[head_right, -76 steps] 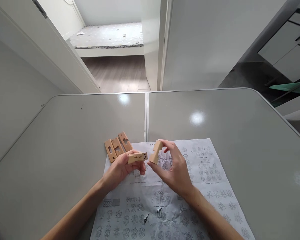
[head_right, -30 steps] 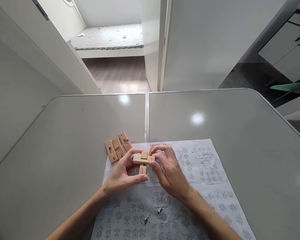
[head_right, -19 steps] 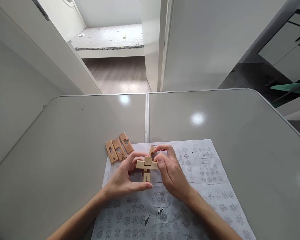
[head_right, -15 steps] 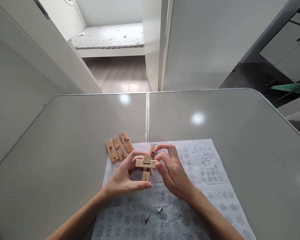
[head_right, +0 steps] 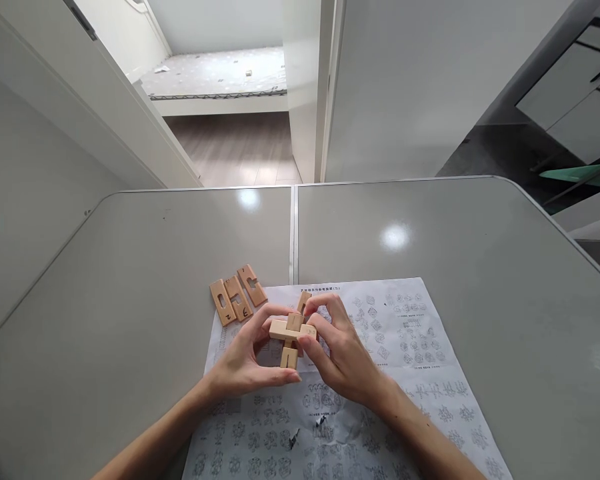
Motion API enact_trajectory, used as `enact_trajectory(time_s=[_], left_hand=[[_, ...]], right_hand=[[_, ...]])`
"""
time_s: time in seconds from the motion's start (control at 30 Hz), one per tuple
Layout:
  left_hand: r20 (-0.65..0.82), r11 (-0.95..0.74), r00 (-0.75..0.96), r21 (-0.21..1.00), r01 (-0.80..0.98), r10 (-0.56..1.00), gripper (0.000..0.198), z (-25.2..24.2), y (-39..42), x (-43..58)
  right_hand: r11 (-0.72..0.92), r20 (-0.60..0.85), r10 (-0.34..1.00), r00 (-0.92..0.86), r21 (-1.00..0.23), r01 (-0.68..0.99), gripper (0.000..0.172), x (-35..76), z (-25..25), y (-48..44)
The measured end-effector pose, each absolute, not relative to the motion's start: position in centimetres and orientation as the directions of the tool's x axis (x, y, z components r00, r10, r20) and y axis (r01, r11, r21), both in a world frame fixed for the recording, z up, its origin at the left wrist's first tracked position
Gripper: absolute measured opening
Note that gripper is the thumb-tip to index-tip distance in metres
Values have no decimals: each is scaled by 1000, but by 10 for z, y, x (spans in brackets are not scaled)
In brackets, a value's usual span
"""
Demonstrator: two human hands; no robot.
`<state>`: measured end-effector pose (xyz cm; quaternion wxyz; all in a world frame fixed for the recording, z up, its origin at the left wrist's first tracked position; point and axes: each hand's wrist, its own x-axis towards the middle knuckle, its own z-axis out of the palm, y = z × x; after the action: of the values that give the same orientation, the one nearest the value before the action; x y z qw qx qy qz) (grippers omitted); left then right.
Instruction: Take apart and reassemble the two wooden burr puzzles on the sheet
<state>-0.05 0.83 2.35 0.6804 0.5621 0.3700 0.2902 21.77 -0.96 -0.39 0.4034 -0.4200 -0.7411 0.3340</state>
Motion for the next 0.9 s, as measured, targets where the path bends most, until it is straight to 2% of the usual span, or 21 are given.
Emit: enact_trajectory(time_s=[0.23, 0.37, 0.5, 0.67, 0.8, 0.9], left_hand=[[-125, 128, 546, 991, 33, 829, 67, 20, 6, 2], [-7, -67, 461, 987, 144, 888, 39, 12, 4, 4], [-3, -98, 455, 975, 199, 890, 35, 9, 4, 5], [15, -147, 459, 957, 252, 888, 19, 13, 6, 6], [-23, -89, 343, 948, 307, 939, 23, 14, 7, 7], [-91, 21, 291, 972, 233, 952, 26, 11, 6, 8]], right_hand=[[381, 295, 911, -288, -870, 313, 44, 215, 1, -9], [315, 244, 926, -288, -921, 231, 57, 211, 1, -13], [322, 248, 919, -307, -920, 223, 52, 208, -1, -15], [295, 258, 946, -194, -935, 197, 56, 212, 0, -12], [231, 215, 971, -102, -955, 186, 56, 216, 5, -7], [203, 199, 979, -39, -961, 188, 52, 218, 6, -6]])
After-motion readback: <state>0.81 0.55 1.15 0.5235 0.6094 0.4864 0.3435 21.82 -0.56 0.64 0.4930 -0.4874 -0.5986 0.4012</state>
